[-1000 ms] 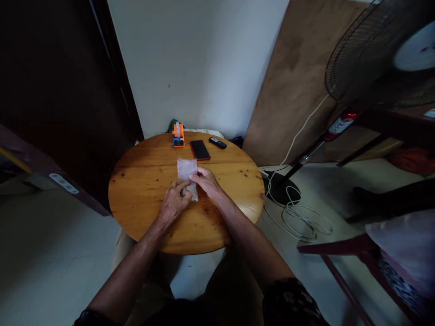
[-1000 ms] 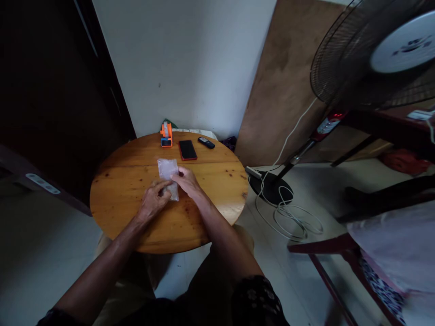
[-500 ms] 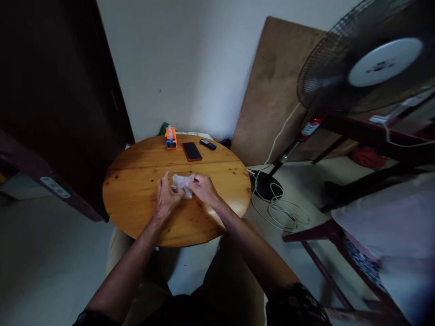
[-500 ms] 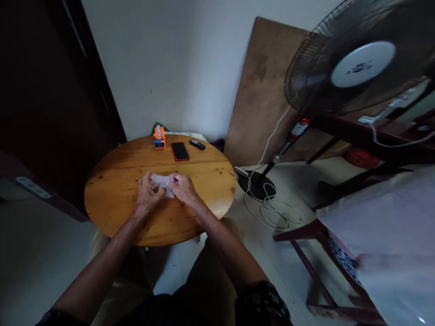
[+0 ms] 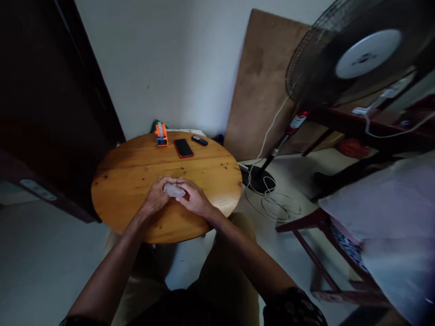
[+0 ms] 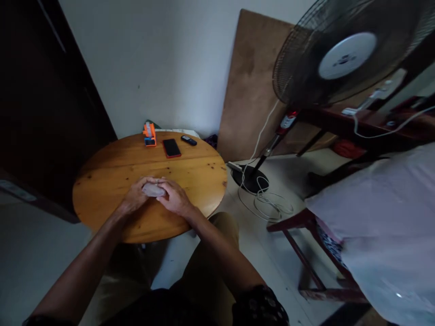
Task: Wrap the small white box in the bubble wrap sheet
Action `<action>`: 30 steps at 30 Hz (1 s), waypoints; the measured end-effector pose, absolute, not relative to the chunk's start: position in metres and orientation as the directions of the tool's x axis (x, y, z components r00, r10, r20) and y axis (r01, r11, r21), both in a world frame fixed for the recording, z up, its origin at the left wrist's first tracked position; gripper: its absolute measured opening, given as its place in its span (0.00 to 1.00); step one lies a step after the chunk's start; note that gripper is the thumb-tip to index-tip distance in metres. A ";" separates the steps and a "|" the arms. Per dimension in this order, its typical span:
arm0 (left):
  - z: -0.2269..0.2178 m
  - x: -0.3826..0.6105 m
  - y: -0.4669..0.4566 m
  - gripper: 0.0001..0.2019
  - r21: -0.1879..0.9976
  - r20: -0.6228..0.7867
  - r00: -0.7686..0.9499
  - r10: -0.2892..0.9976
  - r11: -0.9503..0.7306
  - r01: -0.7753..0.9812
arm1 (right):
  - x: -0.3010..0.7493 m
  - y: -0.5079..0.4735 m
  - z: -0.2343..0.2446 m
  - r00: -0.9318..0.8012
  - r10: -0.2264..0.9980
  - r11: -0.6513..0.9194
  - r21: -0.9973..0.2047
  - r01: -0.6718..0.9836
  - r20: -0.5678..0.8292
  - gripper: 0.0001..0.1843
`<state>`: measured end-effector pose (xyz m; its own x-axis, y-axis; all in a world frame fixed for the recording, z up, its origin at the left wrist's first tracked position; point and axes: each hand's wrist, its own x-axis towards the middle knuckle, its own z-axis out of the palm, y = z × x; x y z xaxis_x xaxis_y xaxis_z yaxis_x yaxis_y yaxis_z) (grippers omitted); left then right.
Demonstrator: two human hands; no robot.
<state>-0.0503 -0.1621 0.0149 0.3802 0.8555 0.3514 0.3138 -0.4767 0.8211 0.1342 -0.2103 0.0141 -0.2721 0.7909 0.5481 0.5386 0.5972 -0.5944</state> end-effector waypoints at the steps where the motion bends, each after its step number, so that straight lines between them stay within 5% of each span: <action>1: 0.018 -0.055 -0.164 0.15 0.810 0.345 0.430 0.834 -0.496 0.314 | 0.136 -0.208 0.013 -0.289 0.783 0.608 -0.580 0.542 0.551 0.20; 5: 0.020 -0.068 -0.169 0.27 0.723 0.343 0.521 0.782 -0.573 0.385 | 0.140 -0.198 0.009 -0.320 0.761 0.634 -0.539 0.554 0.565 0.23; 11: 0.017 -0.050 -0.163 0.20 0.726 0.401 0.404 0.822 -0.554 0.408 | 0.141 -0.191 0.017 -0.300 0.783 0.610 -0.579 0.541 0.545 0.21; 14: 0.021 -0.046 -0.161 0.16 0.765 0.380 0.374 0.846 -0.515 0.388 | 0.144 -0.188 0.027 -0.273 0.827 0.558 -0.657 0.508 0.491 0.18; 18: 0.027 -0.051 -0.161 0.17 0.870 0.203 0.383 0.901 -0.345 0.352 | 0.149 -0.181 0.037 -0.308 0.922 0.341 -0.873 0.349 0.236 0.11; 23: 0.029 -0.049 -0.157 0.30 0.875 0.065 0.310 0.948 -0.204 0.440 | 0.149 -0.174 0.032 -0.223 0.968 0.135 -0.987 0.090 0.112 0.21; 30: 0.021 -0.044 -0.153 0.33 0.938 0.057 0.301 0.952 -0.155 0.310 | 0.152 -0.191 0.017 -0.048 0.993 0.104 -0.994 -0.017 0.105 0.30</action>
<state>-0.0439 -0.1531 0.0209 0.3014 0.9518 0.0573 0.3103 -0.1547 0.9380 0.1523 -0.1908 0.0168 -0.0479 0.9933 0.1049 -0.0171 0.1042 -0.9944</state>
